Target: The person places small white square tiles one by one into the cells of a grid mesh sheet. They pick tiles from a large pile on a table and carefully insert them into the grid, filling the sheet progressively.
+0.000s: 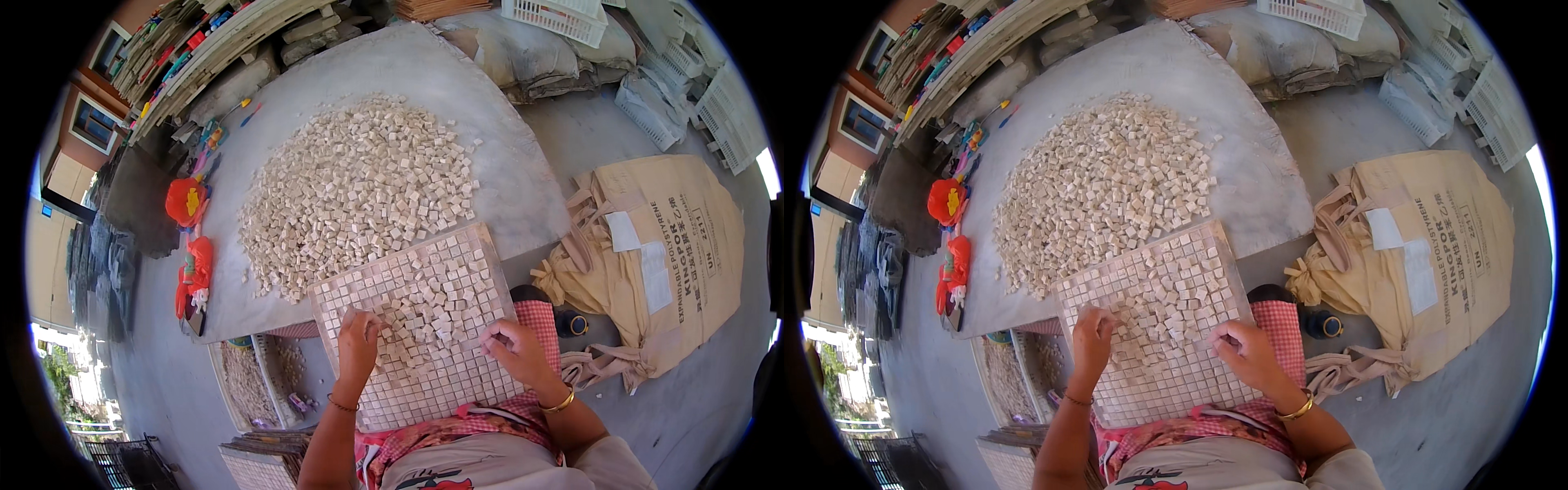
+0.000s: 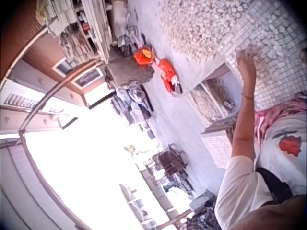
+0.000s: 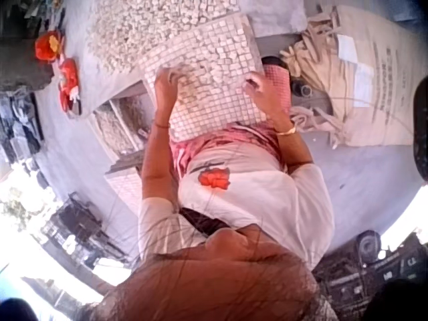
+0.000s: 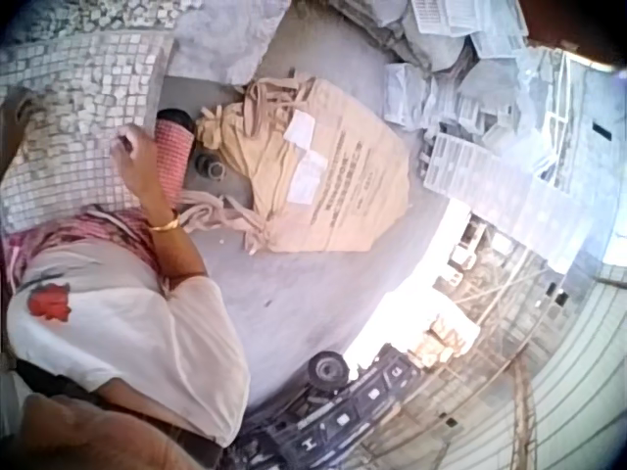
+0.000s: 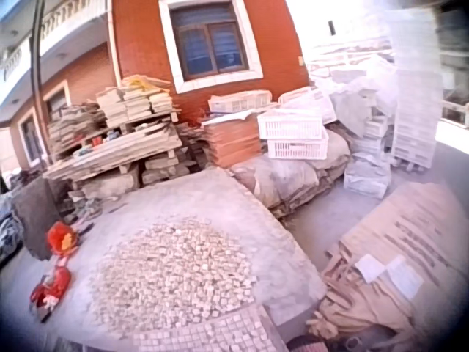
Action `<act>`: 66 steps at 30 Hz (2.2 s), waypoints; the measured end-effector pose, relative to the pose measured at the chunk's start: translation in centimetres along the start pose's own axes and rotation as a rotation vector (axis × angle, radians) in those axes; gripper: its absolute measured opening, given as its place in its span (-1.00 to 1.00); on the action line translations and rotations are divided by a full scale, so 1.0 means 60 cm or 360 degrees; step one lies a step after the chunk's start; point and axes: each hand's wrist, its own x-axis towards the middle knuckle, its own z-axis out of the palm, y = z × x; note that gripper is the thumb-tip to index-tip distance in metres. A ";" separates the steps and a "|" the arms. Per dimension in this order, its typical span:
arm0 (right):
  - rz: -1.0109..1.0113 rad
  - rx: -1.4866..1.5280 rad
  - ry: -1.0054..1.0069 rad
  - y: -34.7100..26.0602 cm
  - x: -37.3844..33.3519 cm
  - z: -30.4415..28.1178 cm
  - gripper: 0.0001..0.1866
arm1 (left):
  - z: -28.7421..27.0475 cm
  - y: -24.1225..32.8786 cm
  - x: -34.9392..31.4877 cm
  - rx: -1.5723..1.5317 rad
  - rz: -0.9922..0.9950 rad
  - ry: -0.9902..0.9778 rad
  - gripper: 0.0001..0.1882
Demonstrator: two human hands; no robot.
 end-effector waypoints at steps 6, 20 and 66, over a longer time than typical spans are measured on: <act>-0.0710 -0.0791 -0.0345 -0.023 0.057 0.083 -0.86 | -0.035 -0.036 -0.044 -0.2260 -0.0696 0.0173 -0.96; -0.1013 -0.1747 -0.0599 -0.018 0.161 0.204 -0.91 | -0.025 -0.027 -0.131 -0.0651 -0.0560 0.0182 -0.94; -0.0685 -0.1712 -0.0436 -0.014 0.102 0.223 -0.79 | 0.004 -0.055 -0.137 -0.0050 0.0023 0.0290 -0.80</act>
